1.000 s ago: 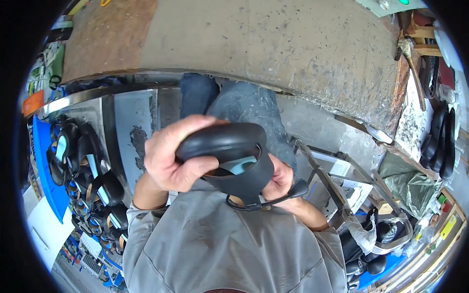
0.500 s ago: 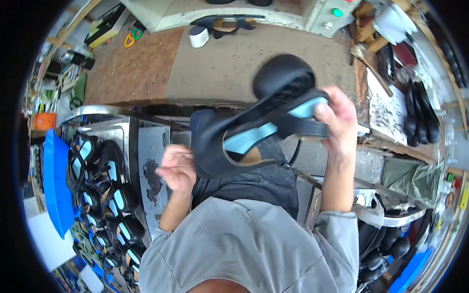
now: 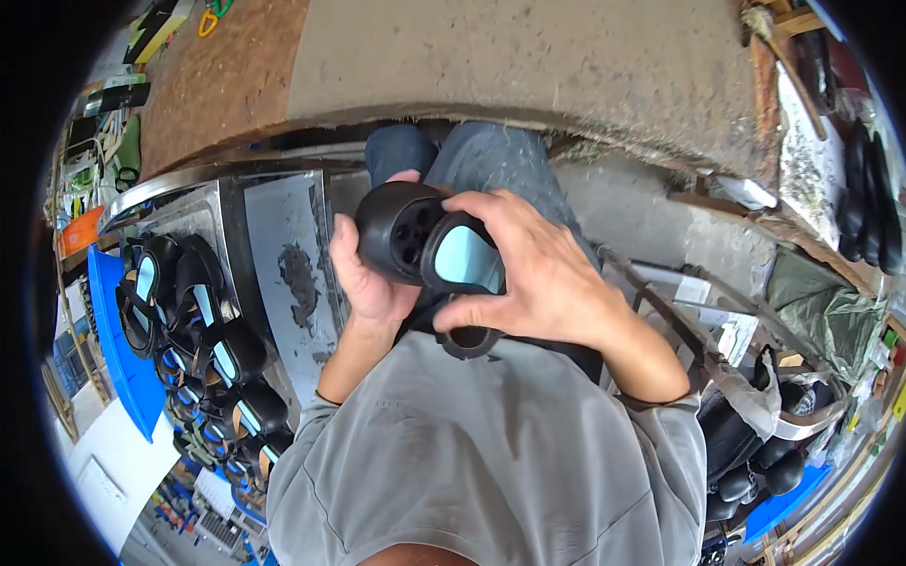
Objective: The person assembles black sandals by hand, pressing the upper straps onto the sole and adjusting the fit. They handle multiple pairs, picking them up from a nearby bin and placing them on the workbench, then returning them to the bin after assembly.
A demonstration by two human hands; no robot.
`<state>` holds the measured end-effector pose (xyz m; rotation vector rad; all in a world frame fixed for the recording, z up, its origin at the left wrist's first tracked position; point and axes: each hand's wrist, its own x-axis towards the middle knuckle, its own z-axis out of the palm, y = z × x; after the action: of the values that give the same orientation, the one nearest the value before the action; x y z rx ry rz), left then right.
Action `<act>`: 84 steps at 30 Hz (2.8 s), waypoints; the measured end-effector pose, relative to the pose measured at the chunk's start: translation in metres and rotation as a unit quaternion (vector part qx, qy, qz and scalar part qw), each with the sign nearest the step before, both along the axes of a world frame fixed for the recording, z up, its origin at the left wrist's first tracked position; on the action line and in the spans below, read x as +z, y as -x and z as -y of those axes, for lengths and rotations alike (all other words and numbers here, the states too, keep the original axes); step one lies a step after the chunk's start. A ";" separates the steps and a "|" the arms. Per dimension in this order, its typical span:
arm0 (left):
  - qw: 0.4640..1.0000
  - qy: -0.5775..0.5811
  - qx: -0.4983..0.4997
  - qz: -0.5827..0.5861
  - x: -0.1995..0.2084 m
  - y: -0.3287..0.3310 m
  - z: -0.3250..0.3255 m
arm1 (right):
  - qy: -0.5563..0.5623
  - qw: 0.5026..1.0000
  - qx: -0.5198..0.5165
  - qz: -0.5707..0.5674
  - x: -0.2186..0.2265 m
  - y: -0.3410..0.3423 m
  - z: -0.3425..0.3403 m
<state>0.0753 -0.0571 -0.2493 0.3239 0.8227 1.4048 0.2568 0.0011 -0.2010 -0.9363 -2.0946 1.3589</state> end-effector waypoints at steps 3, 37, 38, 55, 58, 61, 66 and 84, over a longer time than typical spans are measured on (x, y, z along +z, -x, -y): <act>1.000 0.009 0.013 0.000 0.005 0.001 -0.001 | -0.014 0.993 -0.098 -0.063 -0.019 -0.001 0.023; 0.972 0.023 -0.072 -0.222 0.028 -0.010 -0.007 | -0.179 0.972 -0.092 -0.122 -0.033 -0.008 0.015; 0.972 0.021 -0.076 -0.222 0.027 -0.008 -0.006 | -0.179 0.972 -0.092 -0.120 -0.033 -0.009 0.015; 0.818 -0.223 -0.018 -0.529 0.036 -0.018 -0.008 | -0.237 0.964 -0.102 -0.061 -0.032 -0.011 0.018; 0.828 -0.233 -0.036 -0.509 0.036 -0.007 -0.018 | -0.226 0.965 -0.131 -0.013 -0.008 -0.009 0.019; 0.856 -0.223 -0.125 -0.449 0.062 0.021 -0.053 | -0.082 0.995 0.001 -0.064 0.025 -0.030 -0.017; 0.908 -0.183 -0.236 -0.294 0.107 0.028 -0.081 | -0.007 0.992 -0.043 -0.116 0.060 -0.025 -0.056; 0.946 -0.225 -0.067 -0.224 0.059 -0.007 -0.013 | 0.114 0.970 0.029 -0.215 0.041 0.000 -0.025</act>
<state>0.0824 -0.0441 -0.1906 1.0639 0.8148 1.4005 0.2568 0.0262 -0.1604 -0.5974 -1.6746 1.6851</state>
